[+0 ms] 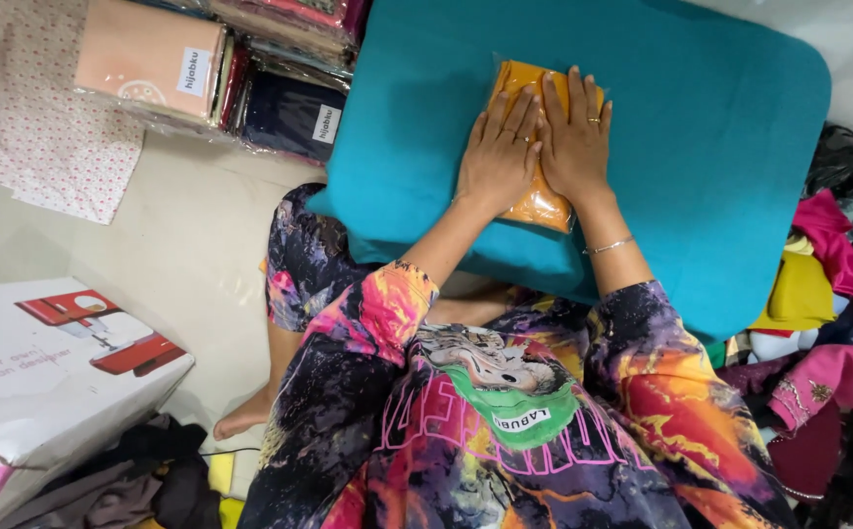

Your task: The person folds a piece of yellow fabric on a cushion, cleans it with a lint roller, and places it into a clear plastic sleeve.

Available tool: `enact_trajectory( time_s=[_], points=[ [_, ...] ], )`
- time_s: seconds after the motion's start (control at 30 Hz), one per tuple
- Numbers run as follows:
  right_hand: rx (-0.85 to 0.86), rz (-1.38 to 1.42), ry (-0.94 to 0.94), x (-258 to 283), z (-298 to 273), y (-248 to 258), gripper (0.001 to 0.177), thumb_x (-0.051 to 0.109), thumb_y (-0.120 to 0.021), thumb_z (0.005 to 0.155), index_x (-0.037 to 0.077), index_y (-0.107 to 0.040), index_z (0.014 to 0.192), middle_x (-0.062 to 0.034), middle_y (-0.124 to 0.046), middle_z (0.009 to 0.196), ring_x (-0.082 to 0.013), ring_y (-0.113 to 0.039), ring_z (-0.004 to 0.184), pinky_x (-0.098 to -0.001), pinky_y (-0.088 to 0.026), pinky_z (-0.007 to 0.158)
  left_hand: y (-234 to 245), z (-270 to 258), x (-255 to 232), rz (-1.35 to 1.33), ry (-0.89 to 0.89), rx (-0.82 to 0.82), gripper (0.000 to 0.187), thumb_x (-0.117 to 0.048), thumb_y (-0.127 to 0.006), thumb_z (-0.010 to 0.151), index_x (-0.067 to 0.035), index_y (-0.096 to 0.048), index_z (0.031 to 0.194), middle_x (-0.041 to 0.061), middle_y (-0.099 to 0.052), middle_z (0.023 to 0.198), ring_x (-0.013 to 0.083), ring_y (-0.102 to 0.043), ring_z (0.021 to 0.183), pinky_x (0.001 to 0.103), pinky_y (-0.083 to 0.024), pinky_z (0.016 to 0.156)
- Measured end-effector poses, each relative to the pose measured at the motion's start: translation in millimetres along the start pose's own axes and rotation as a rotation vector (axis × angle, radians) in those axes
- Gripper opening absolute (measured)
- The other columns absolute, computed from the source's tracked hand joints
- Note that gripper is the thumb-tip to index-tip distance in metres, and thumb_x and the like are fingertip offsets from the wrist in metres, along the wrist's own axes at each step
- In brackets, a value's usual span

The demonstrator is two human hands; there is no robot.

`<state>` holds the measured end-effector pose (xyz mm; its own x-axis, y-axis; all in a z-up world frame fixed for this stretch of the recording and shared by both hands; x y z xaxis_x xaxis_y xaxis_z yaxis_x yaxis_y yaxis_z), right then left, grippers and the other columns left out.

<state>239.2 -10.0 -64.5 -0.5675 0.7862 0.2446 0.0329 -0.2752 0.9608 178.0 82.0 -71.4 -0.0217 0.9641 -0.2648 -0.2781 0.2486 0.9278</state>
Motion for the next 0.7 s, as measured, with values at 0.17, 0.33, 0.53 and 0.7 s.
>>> enact_trajectory(
  time_s=[0.17, 0.33, 0.53, 0.7],
  points=[
    [0.097, 0.107, 0.0, -11.8, 4.5, -1.6, 0.058, 0.043, -0.028, 0.114, 0.015, -0.031, 0.165, -0.019, -0.019, 0.169, -0.0412, -0.01, 0.155, -0.0666, -0.008, 0.12, -6.6, 1.1, 1.2, 0.039, -0.002, 0.045, 0.057, -0.036, -0.042, 0.109, -0.01, -0.036, 0.159, 0.003, -0.028, 0.168, 0.027, -0.022, 0.156, 0.046, -0.027, 0.125],
    [0.008, 0.481, 0.205, 19.4, -37.4, 77.6, 0.061, 0.032, -0.053, 0.109, -0.003, -0.038, 0.157, -0.0271, -0.033, 0.164, -0.0448, -0.036, 0.15, -0.0528, -0.029, 0.12, -5.9, 5.1, 5.1, 0.01, 0.016, 0.05, 0.059, -0.042, -0.038, 0.111, -0.012, -0.031, 0.161, 0.0, -0.026, 0.169, 0.0266, -0.023, 0.157, 0.046, -0.026, 0.127],
    [0.021, -0.061, 0.559, 41.7, -120.8, 82.6, 0.063, 0.025, -0.081, 0.074, 0.017, -0.06, 0.132, -0.0074, -0.054, 0.149, -0.0271, -0.051, 0.14, -0.0558, -0.035, 0.123, -39.6, 13.8, 20.4, -0.096, -0.034, 0.195, 0.066, -0.043, -0.041, 0.11, -0.011, -0.021, 0.164, 0.002, -0.011, 0.172, 0.0322, -0.01, 0.158, 0.054, -0.019, 0.125],
    [-0.447, -0.048, 0.698, 29.5, -118.0, 75.1, 0.019, 0.02, -0.075, 0.087, 0.017, -0.07, 0.105, -0.0013, -0.071, 0.111, -0.0251, -0.073, 0.106, -0.043, -0.053, 0.106, 11.5, -13.2, 29.7, -0.557, -0.384, 0.145, 0.1, -0.071, -0.084, 0.077, -0.02, -0.047, 0.155, 0.004, -0.027, 0.168, 0.0409, -0.007, 0.157, 0.077, -0.01, 0.118]
  ],
)
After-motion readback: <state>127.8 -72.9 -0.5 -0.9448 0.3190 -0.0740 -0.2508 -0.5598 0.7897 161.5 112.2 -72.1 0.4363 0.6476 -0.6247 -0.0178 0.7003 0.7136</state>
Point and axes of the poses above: each hand's wrist, its own z-axis towards the middle knuckle, its own y-axis out of the back of the hand, x = y × z, the point moved 7 cm from there along z, towards the middle knuckle
